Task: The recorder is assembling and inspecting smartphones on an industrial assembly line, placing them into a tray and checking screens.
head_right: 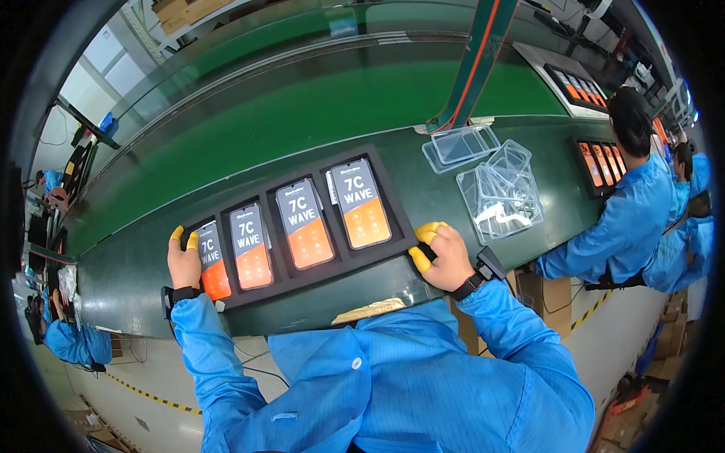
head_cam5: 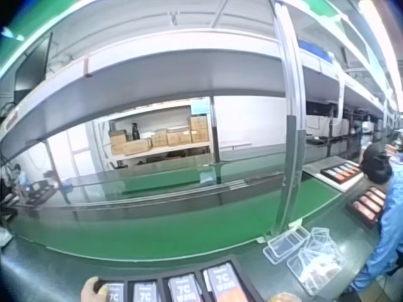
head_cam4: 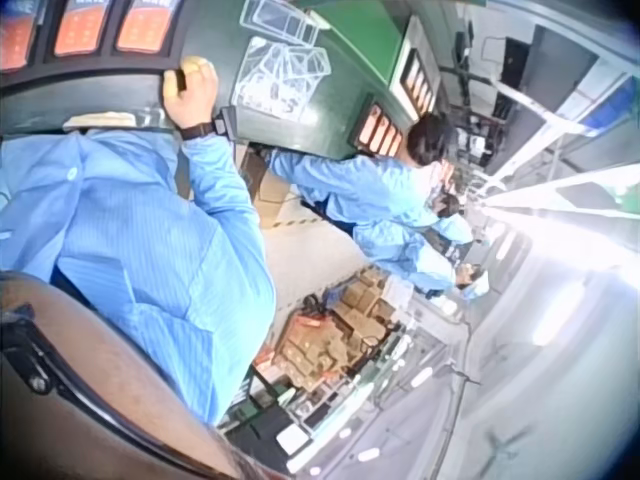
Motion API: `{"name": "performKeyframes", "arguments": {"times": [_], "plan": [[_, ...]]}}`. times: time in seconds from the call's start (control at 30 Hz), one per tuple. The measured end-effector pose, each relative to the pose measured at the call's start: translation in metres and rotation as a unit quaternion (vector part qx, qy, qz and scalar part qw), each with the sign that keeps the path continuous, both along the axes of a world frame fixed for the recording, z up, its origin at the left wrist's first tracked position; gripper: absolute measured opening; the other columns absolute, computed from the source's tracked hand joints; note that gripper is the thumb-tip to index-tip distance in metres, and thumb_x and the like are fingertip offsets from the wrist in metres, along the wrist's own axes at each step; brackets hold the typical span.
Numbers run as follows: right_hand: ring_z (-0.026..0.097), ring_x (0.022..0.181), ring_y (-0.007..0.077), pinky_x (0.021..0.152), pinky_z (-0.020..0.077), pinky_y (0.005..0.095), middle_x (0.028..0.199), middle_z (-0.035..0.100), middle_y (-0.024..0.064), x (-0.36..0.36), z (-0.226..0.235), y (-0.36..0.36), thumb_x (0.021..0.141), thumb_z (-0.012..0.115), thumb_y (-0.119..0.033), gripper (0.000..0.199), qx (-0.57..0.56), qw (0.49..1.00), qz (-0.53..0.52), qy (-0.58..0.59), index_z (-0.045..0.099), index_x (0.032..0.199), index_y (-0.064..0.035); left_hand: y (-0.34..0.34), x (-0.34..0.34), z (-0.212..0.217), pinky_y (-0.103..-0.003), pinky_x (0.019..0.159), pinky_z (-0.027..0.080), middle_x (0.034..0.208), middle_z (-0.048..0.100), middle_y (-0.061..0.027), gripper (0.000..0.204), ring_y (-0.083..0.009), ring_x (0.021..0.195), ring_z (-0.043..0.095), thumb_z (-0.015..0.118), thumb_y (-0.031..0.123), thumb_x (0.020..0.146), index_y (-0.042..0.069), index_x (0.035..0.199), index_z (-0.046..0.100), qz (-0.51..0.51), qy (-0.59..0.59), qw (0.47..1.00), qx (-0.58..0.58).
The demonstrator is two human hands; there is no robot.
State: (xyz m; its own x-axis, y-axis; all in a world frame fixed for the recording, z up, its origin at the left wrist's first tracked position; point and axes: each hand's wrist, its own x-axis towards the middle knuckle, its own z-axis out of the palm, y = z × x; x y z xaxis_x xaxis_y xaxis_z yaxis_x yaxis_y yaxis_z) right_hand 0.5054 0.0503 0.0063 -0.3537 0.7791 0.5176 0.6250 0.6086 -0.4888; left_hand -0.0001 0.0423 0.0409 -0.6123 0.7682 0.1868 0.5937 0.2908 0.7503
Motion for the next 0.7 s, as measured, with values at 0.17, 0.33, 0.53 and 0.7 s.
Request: {"name": "performKeyframes", "arguments": {"times": [0.17, 0.33, 0.53, 0.7], "plan": [[0.059, 0.082, 0.0378, 0.072, 0.0472, 0.0451, 0.092, 0.063, 0.0156, -0.0009, 0.0019, -0.0001, 0.073, 0.075, -0.006, 0.024, -0.005, 1.0, -0.004, 0.001, 0.062, 0.093, -0.0013, 0.0, -0.0001, 0.0001, -0.034, 0.096, 0.047, 0.12, 0.064, -0.0199, 0.043, -0.0261, 0.108, 0.063, 0.064, 0.014, 0.094, -0.005, 0.132, 0.054, 0.006, -0.002, 1.0, -0.004], [0.059, 0.083, 0.0373, 0.073, 0.0473, 0.045, 0.093, 0.063, 0.0149, 0.0, 0.0011, 0.0005, 0.073, 0.075, -0.007, 0.024, -0.008, 1.0, 0.0, 0.0, 0.062, 0.093, -0.0014, 0.0005, 0.0014, 0.0016, -0.035, 0.097, 0.047, 0.121, 0.064, -0.0212, 0.043, -0.028, 0.109, 0.063, 0.063, 0.013, 0.094, -0.005, 0.132, 0.055, 0.012, 0.024, 0.999, -0.017], [0.059, 0.083, 0.0373, 0.073, 0.0473, 0.0451, 0.093, 0.063, 0.0151, 0.0, 0.0008, 0.001, 0.073, 0.075, -0.007, 0.024, -0.008, 1.0, 0.0, -0.004, 0.062, 0.093, -0.0018, 0.0004, -0.0009, -0.0007, -0.035, 0.098, 0.046, 0.122, 0.064, -0.0216, 0.043, -0.029, 0.11, 0.062, 0.063, 0.014, 0.094, -0.005, 0.132, 0.055, 0.009, 0.024, 1.0, -0.013], [0.059, 0.087, 0.0379, 0.076, 0.0475, 0.0442, 0.098, 0.063, 0.0156, 0.003, -0.0021, 0.0006, 0.073, 0.075, -0.003, 0.029, -0.018, 1.0, 0.007, -0.008, 0.061, 0.098, -0.0014, 0.0016, 0.0003, 0.0, -0.035, 0.099, 0.045, 0.122, 0.063, -0.0221, 0.042, -0.0292, 0.111, 0.062, 0.063, 0.014, 0.094, -0.005, 0.132, 0.055, 0.011, 0.025, 1.0, -0.011]]}}
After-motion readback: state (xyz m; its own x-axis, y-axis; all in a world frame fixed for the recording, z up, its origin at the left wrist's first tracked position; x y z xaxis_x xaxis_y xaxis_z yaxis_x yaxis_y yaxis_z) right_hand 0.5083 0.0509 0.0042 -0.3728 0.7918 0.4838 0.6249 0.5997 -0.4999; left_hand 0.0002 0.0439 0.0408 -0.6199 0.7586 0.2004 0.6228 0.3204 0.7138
